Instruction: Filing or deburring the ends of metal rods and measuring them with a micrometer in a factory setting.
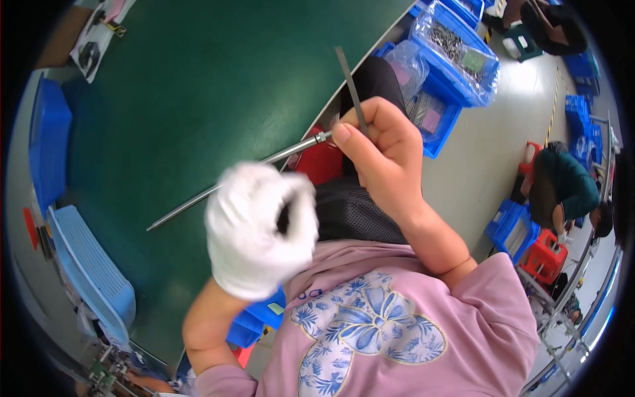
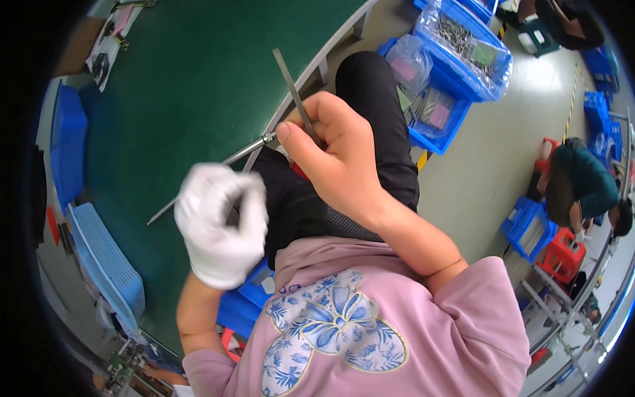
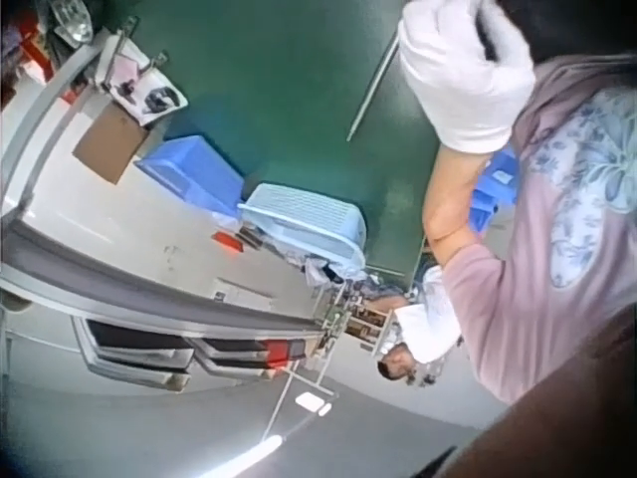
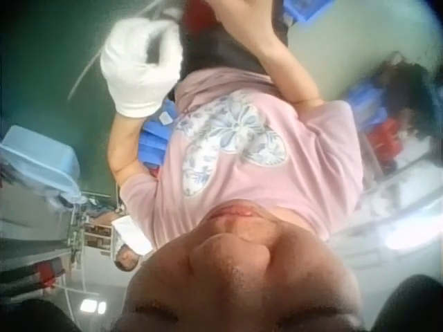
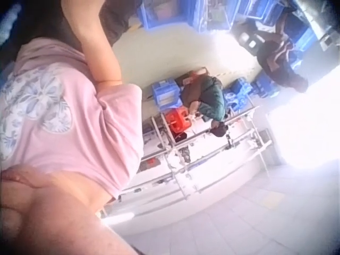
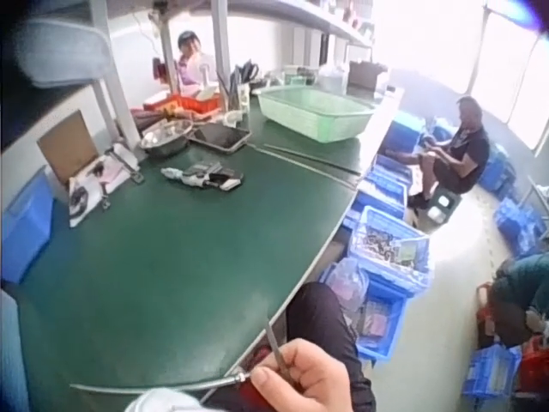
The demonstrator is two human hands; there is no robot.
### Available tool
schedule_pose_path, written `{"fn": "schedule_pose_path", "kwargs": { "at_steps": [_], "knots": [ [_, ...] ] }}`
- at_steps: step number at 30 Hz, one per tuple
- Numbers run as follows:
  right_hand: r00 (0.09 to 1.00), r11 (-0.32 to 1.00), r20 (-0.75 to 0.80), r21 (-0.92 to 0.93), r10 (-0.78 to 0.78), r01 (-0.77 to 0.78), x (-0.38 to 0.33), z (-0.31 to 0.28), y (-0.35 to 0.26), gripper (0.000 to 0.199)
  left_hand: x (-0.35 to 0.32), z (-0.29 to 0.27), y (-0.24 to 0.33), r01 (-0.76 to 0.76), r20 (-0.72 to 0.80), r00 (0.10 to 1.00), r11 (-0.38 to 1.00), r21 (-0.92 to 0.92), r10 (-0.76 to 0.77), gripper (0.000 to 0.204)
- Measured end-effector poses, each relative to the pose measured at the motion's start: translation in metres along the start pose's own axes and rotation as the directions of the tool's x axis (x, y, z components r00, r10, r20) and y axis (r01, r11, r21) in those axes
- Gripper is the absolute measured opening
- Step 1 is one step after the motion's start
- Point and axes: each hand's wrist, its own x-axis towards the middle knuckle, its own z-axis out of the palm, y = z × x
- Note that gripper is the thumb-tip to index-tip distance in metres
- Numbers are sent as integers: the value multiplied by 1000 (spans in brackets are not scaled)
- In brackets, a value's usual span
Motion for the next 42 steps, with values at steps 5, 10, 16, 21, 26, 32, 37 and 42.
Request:
{"fn": "schedule_pose_path", "kwargs": {
  "at_steps": [5, 10, 16, 21, 26, 32, 37, 42],
  "knots": [
    [997, 998, 70, 53, -35, 31, -16, -2, -8, 10, -17, 15, 21, 661, 478, 672, 166, -732, -566, 35],
    [987, 998, 152, 36, -51, 46, -26, -11, -8, 9, -7, 47, 20, 295, 357, 686, -207, -933, -634, 48],
    [997, 995, 26, -65, -74, 76, -14, -18, 4, 8, -21, 29, 26, 634, 456, 702, 188, -751, -547, 34],
    [996, 993, -6, -69, -94, 94, 1, -18, 18, 11, 15, 3, 3, -63, -114, 989, 962, 266, 96, 22],
    [995, 993, -30, -75, -93, 91, 9, -13, 18, 12, 34, 11, -24, -212, 89, 977, 947, 242, 196, 20],
    [994, 988, -19, -109, -111, 109, 9, -8, 9, 12, 37, 19, -28, -276, 54, 961, 927, 255, 272, 14],
    [993, 990, -15, -79, -114, 113, 1, -12, 4, 11, 36, 15, -20, -249, 147, 964, 946, 208, 222, 16],
    [985, 941, 16, -292, -173, 170, -23, -27, 6, 15, 34, 15, -21, -205, 127, 974, 970, 131, 189, 22]
  ]
}}
